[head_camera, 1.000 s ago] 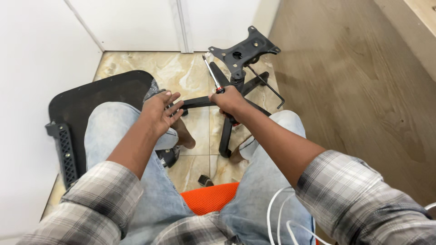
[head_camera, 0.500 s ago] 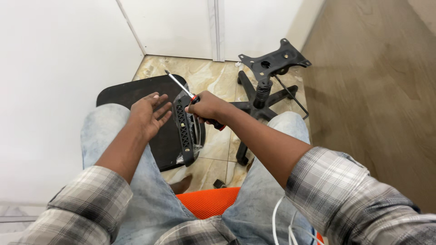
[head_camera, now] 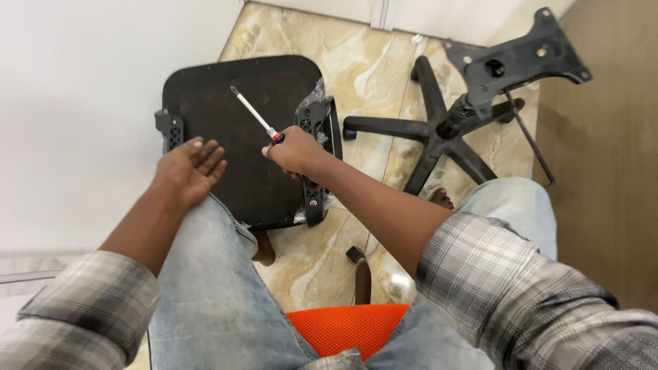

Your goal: The person uses a screwdriver to remove screws from the underside of an office chair base, detaching the central gas lift and separating the base from the seat. The person then places the detached components on the floor.

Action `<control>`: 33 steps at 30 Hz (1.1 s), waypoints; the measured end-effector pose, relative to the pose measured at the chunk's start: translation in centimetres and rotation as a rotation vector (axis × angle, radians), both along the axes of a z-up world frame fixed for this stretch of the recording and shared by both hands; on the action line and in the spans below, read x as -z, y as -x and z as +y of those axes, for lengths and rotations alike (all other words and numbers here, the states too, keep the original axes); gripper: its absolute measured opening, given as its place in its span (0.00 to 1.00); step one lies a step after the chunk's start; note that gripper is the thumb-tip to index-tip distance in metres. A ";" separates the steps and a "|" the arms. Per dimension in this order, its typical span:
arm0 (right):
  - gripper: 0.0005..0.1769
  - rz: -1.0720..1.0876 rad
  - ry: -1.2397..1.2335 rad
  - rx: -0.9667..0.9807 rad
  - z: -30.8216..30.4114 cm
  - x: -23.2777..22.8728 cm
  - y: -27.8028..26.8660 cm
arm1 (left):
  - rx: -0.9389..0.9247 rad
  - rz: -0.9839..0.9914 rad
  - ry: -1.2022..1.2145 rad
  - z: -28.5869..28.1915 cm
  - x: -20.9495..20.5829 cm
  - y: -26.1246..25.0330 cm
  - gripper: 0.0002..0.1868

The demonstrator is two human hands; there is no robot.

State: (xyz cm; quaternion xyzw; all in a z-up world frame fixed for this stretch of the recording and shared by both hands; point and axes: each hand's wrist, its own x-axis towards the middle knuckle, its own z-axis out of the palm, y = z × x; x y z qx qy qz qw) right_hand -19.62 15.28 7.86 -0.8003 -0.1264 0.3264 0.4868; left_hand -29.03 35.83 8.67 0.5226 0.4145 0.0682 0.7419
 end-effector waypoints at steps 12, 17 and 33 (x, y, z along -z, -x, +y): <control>0.43 -0.091 0.305 0.299 5.5 18.5 -12.0 | 0.300 0.707 -0.889 19.3 13.3 -4.9 0.40; 0.57 -0.222 0.473 0.122 7.0 24.6 -11.3 | 0.250 0.837 -0.717 22.1 19.0 -4.1 0.55; 0.72 0.343 -0.238 0.334 1.9 30.0 -12.4 | 0.346 0.826 -0.299 26.5 26.0 -1.7 0.46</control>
